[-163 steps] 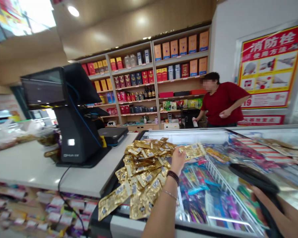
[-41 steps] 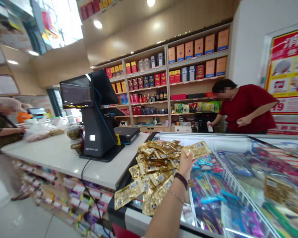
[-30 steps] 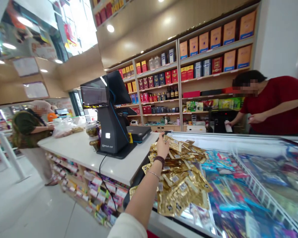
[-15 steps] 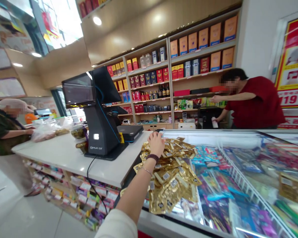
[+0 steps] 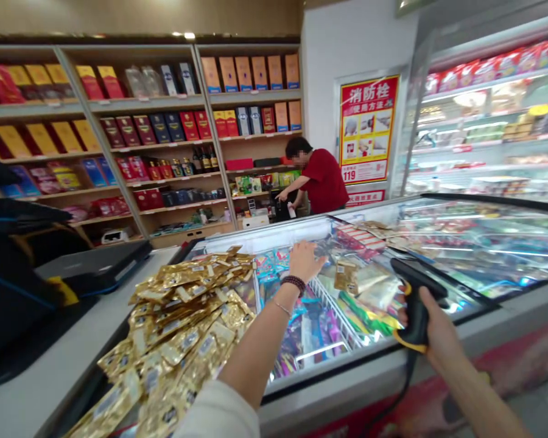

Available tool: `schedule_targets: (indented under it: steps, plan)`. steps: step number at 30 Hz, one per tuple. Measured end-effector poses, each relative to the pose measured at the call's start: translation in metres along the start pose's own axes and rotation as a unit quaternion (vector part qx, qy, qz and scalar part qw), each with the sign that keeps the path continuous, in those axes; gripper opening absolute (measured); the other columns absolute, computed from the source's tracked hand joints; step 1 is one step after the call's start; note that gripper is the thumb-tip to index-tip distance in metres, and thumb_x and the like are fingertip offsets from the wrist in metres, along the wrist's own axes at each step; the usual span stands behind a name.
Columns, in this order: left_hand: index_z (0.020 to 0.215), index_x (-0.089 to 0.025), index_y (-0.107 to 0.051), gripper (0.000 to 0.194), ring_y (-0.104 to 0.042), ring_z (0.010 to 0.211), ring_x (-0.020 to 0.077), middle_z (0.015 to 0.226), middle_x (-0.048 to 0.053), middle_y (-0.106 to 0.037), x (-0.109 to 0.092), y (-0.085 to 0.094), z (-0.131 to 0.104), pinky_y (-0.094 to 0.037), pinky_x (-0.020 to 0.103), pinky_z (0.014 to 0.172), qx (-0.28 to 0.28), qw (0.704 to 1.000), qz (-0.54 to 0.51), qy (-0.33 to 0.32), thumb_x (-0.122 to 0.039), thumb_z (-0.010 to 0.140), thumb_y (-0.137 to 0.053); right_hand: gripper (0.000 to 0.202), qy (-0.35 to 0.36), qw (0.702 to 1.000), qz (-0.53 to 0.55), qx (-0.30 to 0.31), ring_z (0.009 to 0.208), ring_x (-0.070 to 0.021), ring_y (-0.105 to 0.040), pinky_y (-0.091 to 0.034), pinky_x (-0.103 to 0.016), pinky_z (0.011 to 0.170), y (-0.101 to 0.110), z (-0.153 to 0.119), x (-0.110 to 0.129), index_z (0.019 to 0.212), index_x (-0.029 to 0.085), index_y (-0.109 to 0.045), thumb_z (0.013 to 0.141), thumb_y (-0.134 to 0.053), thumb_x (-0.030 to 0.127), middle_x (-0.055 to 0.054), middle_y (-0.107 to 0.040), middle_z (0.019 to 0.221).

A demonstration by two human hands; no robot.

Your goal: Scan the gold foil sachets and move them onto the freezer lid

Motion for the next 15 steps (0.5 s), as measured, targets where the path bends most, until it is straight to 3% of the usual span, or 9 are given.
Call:
schedule_targets:
  steps: [3, 6, 10, 15]
  plan:
    - [0.102, -0.022, -0.073, 0.05, -0.058, 0.127, 0.0423, 0.123, 0.018, -0.072, -0.015, -0.057, -0.014, -0.04, 0.05, 0.116, 0.0, 0.993, -0.113, 0.028, -0.045, 0.064, -0.095, 0.078, -0.022, 0.998, 0.055, -0.013, 0.049, -0.0109, -0.049, -0.04, -0.024, 0.04, 0.002, 0.001, -0.008, 0.094, 0.022, -0.064, 0.045, -0.093, 0.074, 0.003, -0.059, 0.072]
    - [0.091, -0.022, -0.071, 0.051, -0.057, 0.128, 0.0447, 0.122, 0.018, -0.071, -0.009, -0.088, -0.028, -0.041, 0.054, 0.114, -0.001, 0.987, -0.13, 0.091, -0.05, 0.056, -0.097, 0.08, -0.022, 0.997, 0.07, -0.007, 0.047, -0.009, -0.049, -0.04, -0.021, 0.039, 0.004, 0.004, -0.009, 0.096, 0.02, -0.067, 0.043, -0.096, 0.074, 0.004, -0.06, 0.07]
    - [0.084, -0.022, -0.07, 0.038, -0.066, 0.115, 0.0386, 0.111, 0.015, -0.075, 0.004, -0.096, -0.03, -0.049, 0.049, 0.104, 0.015, 0.985, -0.12, 0.126, -0.039, 0.062, -0.095, 0.076, -0.017, 0.997, 0.076, -0.001, 0.047, -0.0082, -0.049, -0.041, -0.02, 0.039, 0.003, 0.004, -0.008, 0.095, 0.02, -0.069, 0.045, -0.097, 0.071, 0.004, -0.061, 0.071]
    - [0.079, -0.023, -0.071, 0.016, -0.074, 0.086, 0.0266, 0.083, 0.005, -0.078, 0.034, -0.077, -0.026, -0.056, 0.038, 0.087, -0.022, 0.957, -0.239, 0.161, -0.024, 0.071, -0.085, 0.075, -0.021, 0.997, 0.074, -0.015, 0.047, -0.0093, -0.05, -0.042, -0.022, 0.038, 0.005, 0.003, -0.01, 0.093, 0.022, -0.068, 0.045, -0.096, 0.073, 0.004, -0.061, 0.07]
Point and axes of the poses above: each hand's wrist, its own z-axis towards the middle knuckle, its own y-axis out of the back of the hand, x = y × z, the point moved 8 cm from there along z, towards the middle knuckle
